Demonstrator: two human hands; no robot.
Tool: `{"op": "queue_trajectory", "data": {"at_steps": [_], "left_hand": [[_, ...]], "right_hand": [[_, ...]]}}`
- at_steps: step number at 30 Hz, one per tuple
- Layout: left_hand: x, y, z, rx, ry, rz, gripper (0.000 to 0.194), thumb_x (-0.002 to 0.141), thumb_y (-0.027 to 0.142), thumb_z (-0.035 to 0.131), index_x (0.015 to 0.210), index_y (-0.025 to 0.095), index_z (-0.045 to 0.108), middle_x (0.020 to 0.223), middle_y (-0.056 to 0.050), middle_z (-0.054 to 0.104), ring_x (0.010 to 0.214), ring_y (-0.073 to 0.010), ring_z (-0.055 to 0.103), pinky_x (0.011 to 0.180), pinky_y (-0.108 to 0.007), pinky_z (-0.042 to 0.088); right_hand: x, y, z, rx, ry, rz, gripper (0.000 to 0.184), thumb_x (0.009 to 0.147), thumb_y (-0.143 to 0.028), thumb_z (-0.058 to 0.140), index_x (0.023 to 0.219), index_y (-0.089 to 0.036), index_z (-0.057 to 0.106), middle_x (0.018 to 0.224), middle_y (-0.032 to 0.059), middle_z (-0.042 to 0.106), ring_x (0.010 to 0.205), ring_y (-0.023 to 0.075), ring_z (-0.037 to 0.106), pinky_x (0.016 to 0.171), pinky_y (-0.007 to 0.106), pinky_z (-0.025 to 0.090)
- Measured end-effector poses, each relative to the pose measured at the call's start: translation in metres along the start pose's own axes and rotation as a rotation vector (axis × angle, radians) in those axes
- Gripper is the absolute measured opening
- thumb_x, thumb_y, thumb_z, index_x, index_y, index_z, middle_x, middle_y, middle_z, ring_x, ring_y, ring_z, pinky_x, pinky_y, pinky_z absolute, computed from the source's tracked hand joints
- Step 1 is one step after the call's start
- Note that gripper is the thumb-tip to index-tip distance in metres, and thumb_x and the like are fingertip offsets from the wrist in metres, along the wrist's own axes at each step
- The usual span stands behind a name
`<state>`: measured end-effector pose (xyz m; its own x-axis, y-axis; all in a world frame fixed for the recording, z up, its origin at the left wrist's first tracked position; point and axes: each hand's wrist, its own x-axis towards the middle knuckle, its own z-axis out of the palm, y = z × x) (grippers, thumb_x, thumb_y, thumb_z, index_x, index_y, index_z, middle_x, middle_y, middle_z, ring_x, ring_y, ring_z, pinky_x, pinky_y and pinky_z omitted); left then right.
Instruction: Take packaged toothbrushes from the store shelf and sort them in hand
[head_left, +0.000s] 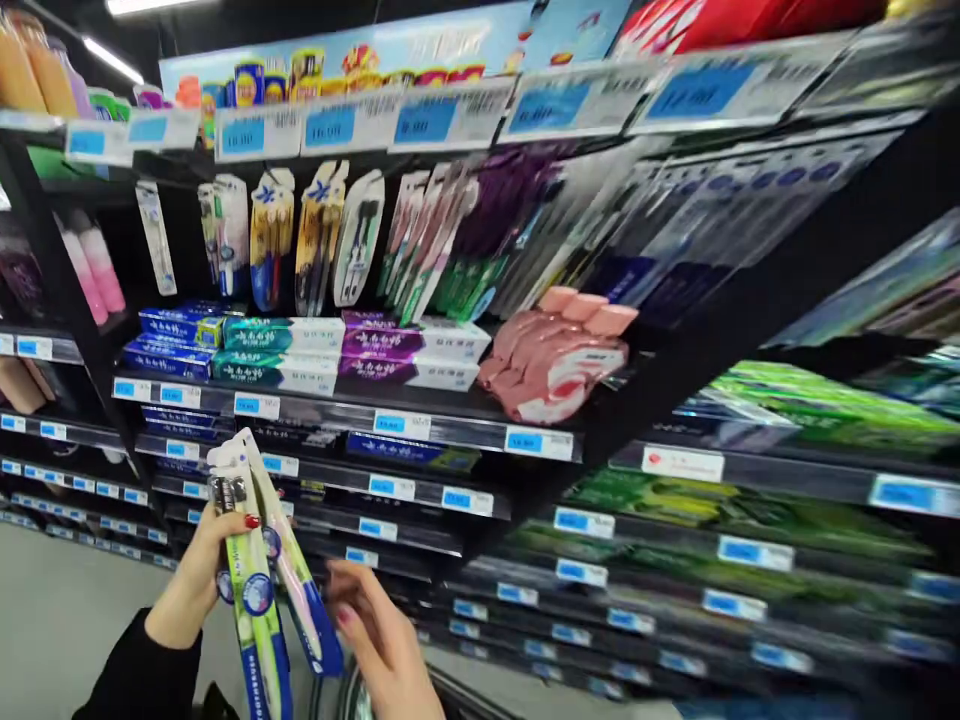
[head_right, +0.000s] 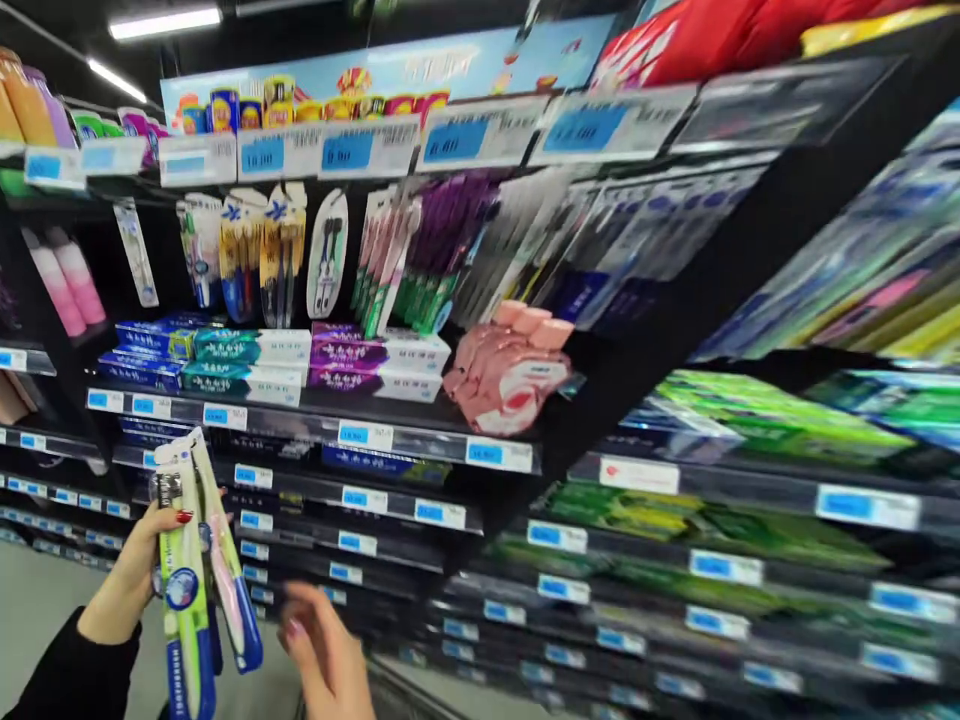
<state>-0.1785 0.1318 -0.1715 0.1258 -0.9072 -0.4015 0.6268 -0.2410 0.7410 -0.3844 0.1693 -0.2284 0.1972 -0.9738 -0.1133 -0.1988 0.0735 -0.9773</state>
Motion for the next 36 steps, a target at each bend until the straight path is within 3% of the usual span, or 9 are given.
{"op": "queue_trajectory", "data": {"at_steps": [3,7,13,19,22,24,26,30,36], "left_hand": [[-0.013,-0.036,-0.006,0.024,0.097,-0.097,0.035,0.05,0.01,0.067,0.084,0.013,0.06,0.076,-0.006,0.068,0.07,-0.0246,0.063,0.057,-0.029,0.05],[-0.026,-0.064,-0.025,0.024,0.339,-0.184,0.027,0.05,0.01,0.067,0.075,0.014,0.057,0.063,-0.002,0.065,0.055,-0.019,0.06,0.052,-0.027,0.049],[-0.028,-0.078,-0.044,-0.249,0.111,-0.328,0.042,0.058,0.01,0.061,0.099,0.012,0.057,0.086,-0.008,0.067,0.076,-0.0248,0.063,0.065,-0.032,0.051],[-0.026,-0.078,-0.065,-0.305,0.24,-0.402,0.036,0.063,0.006,0.058,0.098,0.015,0.056,0.081,-0.005,0.067,0.065,-0.0196,0.063,0.053,-0.029,0.052],[-0.026,-0.077,-0.071,-0.312,0.156,-0.402,0.028,0.059,0.006,0.062,0.086,0.013,0.059,0.071,-0.002,0.065,0.05,-0.0151,0.057,0.043,-0.027,0.05],[-0.027,-0.077,-0.073,-0.303,0.128,-0.386,0.027,0.056,0.006,0.064,0.082,0.012,0.061,0.071,-0.002,0.065,0.048,-0.0139,0.055,0.042,-0.026,0.049],[-0.029,-0.079,-0.073,-0.27,0.134,-0.385,0.028,0.054,0.004,0.066,0.081,0.012,0.063,0.075,-0.004,0.067,0.052,-0.0153,0.058,0.045,-0.027,0.051],[-0.032,-0.084,-0.068,-0.227,0.099,-0.439,0.024,0.056,0.004,0.064,0.079,0.011,0.066,0.079,-0.008,0.069,0.075,-0.0249,0.063,0.065,-0.038,0.055],[-0.03,-0.088,-0.068,-0.219,-0.156,-0.377,0.022,0.063,0.009,0.057,0.083,0.01,0.067,0.11,-0.012,0.061,0.118,-0.0327,0.039,0.093,-0.045,0.041]], "right_hand": [[0.007,-0.017,0.018,-0.112,-0.194,-0.011,0.032,0.078,-0.043,0.051,0.1,-0.021,0.053,0.083,0.0033,0.062,0.075,0.0193,0.058,0.066,0.028,0.044],[0.007,-0.012,0.043,-0.121,-0.255,0.057,0.019,0.079,-0.031,0.049,0.093,-0.019,0.054,0.081,0.0022,0.062,0.075,0.0183,0.057,0.067,0.026,0.042],[-0.014,0.025,0.064,0.168,-0.114,0.106,0.024,0.079,-0.035,0.051,0.094,-0.017,0.052,0.085,0.0035,0.06,0.078,0.0173,0.055,0.071,0.025,0.044],[-0.029,0.049,0.065,0.714,-0.17,0.283,0.046,0.08,-0.051,0.046,0.115,-0.024,0.036,0.086,0.0043,0.059,0.044,0.0108,0.047,0.041,0.024,0.039],[-0.033,0.05,0.059,0.429,-0.054,0.194,0.049,0.087,-0.05,0.034,0.127,-0.022,0.034,0.092,0.0073,0.059,0.072,0.0166,0.057,0.065,0.03,0.047],[-0.035,0.045,0.055,0.086,0.041,0.153,0.05,0.089,-0.047,0.029,0.133,-0.022,0.032,0.113,0.0093,0.054,0.101,0.0218,0.051,0.084,0.035,0.042],[-0.037,0.038,0.053,-0.237,0.16,0.146,0.052,0.089,-0.044,0.029,0.137,-0.024,0.026,0.125,0.0084,0.046,0.113,0.0261,0.042,0.087,0.04,0.04],[-0.041,0.027,0.053,-0.586,0.308,0.124,0.048,0.084,-0.042,0.042,0.128,-0.023,0.041,0.114,0.0078,0.055,0.098,0.0269,0.054,0.073,0.036,0.046],[-0.042,0.025,0.054,-0.567,0.289,0.133,0.036,0.079,-0.033,0.05,0.113,-0.022,0.047,0.101,0.0058,0.062,0.082,0.0219,0.061,0.064,0.029,0.048]]}}
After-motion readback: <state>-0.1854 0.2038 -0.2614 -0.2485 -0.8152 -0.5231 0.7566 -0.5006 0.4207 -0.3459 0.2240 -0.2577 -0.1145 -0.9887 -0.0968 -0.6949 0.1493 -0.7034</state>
